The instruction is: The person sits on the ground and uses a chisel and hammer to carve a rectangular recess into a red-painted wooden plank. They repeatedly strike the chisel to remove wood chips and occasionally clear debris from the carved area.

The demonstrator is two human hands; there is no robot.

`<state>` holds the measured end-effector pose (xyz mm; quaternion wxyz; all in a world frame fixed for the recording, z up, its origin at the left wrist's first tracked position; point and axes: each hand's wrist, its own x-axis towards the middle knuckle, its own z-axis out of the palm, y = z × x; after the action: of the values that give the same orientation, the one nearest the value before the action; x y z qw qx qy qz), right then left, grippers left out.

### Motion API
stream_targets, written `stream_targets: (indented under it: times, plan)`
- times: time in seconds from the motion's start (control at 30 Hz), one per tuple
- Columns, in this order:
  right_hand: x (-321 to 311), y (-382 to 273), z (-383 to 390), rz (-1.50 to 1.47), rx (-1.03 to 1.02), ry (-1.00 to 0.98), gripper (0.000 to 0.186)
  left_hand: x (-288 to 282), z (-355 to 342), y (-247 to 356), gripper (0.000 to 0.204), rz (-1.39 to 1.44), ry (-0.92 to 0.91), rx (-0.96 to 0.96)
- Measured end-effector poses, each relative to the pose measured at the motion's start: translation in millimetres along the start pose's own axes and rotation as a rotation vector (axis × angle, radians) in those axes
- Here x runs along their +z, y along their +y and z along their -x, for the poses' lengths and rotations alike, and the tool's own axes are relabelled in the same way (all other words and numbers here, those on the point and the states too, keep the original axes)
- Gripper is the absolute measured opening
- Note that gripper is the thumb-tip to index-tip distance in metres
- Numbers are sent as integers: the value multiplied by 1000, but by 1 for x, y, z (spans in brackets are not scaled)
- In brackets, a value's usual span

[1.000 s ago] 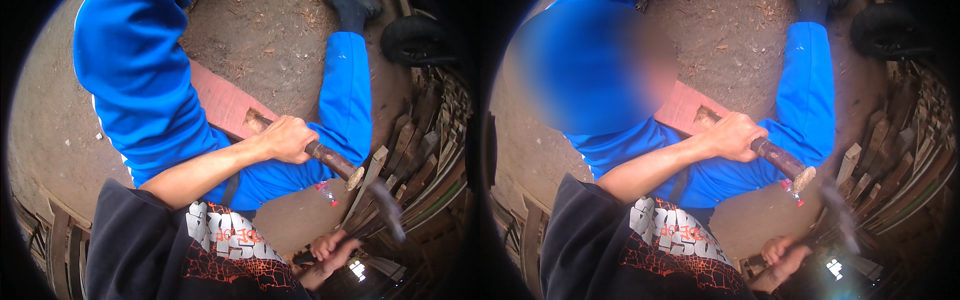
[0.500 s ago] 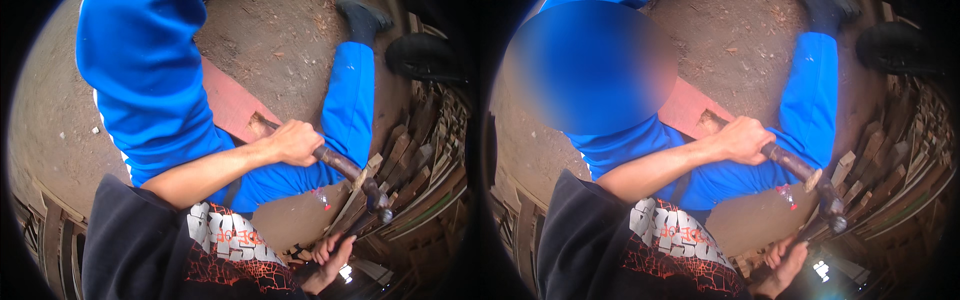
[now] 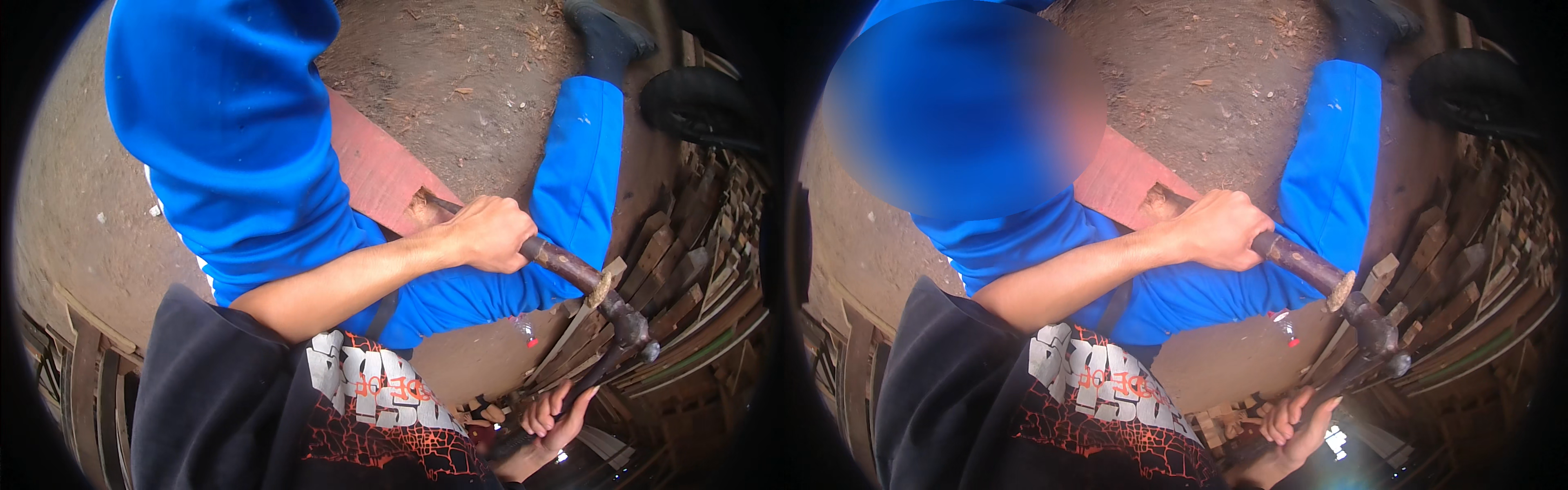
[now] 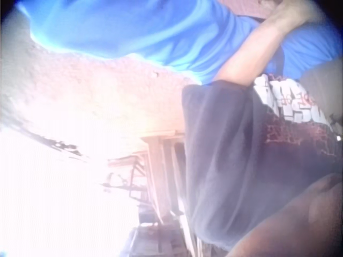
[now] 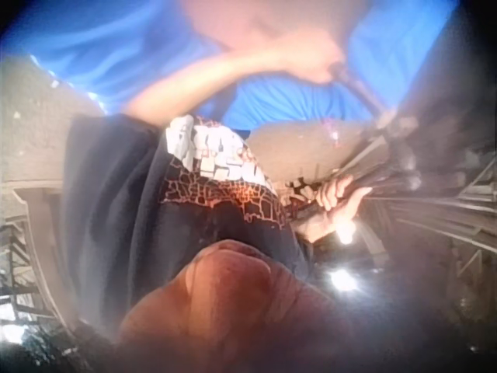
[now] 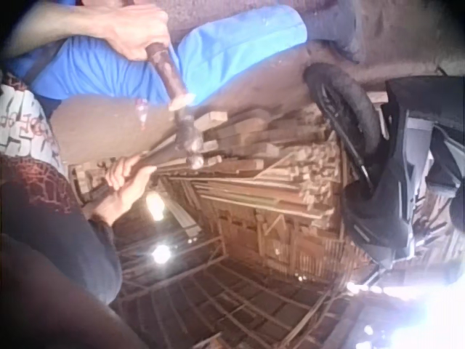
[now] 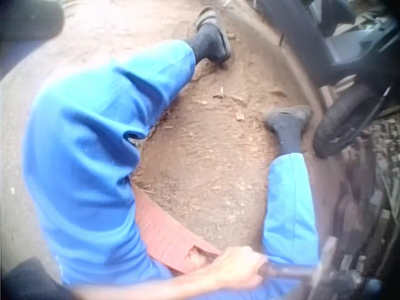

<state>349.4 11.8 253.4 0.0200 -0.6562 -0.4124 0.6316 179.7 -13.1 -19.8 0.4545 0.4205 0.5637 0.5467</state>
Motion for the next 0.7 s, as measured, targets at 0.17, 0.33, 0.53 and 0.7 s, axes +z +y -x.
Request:
stream_targets:
  times: [0.17,0.33,0.53,0.7]
  plan:
    - [-8,-5,-17,-168,-73,38,65,-20,-21,-10,18,175,149,-258]
    - [-14,-15,-28,-127,-198,61,64,-10,-3,-10,16,93,185,-39]
    - [-17,-8,-40,-94,-191,-55,62,10,40,-5,17,-129,-127,261]
    - [-14,19,-45,-106,-204,-39,60,-1,38,-7,20,-148,-125,308]
